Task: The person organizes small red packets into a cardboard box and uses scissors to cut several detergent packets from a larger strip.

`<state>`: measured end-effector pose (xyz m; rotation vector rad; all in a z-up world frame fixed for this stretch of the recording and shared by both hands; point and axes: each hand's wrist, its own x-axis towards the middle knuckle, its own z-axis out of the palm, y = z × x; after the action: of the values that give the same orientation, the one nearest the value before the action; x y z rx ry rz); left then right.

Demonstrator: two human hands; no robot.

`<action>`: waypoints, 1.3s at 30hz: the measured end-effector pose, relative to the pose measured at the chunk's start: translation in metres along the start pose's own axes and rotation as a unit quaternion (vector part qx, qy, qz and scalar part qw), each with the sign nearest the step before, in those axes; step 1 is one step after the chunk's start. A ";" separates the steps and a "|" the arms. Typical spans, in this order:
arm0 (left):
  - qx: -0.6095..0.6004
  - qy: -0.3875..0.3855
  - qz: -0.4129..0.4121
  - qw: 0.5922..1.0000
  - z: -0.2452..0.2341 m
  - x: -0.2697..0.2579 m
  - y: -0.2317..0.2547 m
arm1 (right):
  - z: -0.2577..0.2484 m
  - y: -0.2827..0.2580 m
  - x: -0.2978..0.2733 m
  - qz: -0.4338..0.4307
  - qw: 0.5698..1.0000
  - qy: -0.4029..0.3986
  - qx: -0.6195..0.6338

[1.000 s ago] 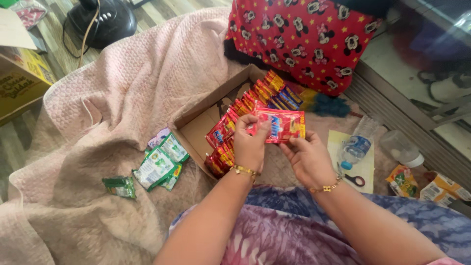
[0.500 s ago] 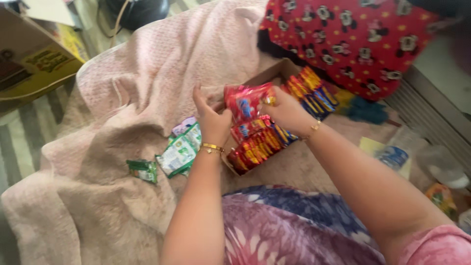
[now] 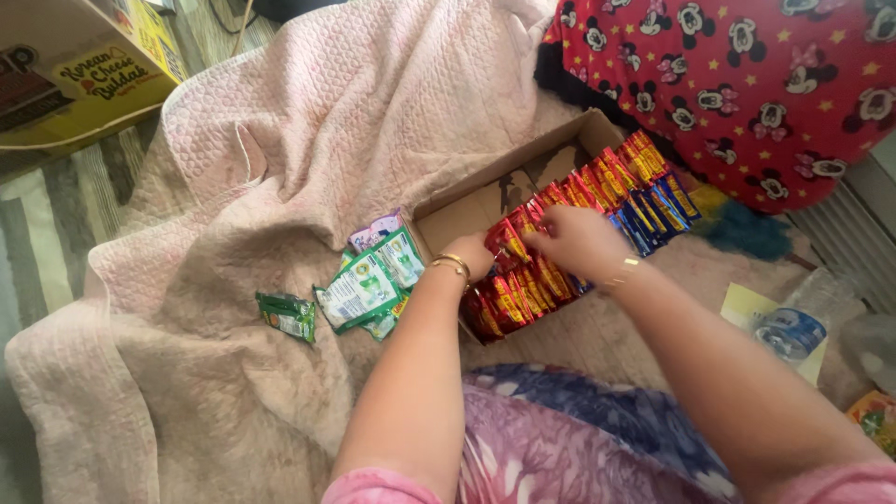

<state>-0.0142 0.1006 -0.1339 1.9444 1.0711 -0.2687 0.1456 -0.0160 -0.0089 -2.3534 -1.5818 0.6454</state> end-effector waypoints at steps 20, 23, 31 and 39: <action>0.019 0.455 0.304 0.837 -0.020 -0.082 0.072 | -0.102 0.333 -0.274 0.275 0.900 0.340 0.008; 0.063 0.290 0.195 0.935 0.007 -0.113 0.129 | -0.105 0.377 -0.321 0.317 0.897 0.305 0.047; 0.295 0.176 0.400 0.850 0.109 -0.122 0.168 | -0.034 0.446 -0.323 0.428 0.896 0.094 -0.075; 0.347 -0.003 0.292 0.891 0.177 -0.094 0.143 | -0.047 0.426 -0.311 0.552 0.830 0.078 0.010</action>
<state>0.0754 -0.1267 -0.1033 2.7963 0.3355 -0.3465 0.4165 -0.4658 -0.0778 -3.0342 0.0217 0.5877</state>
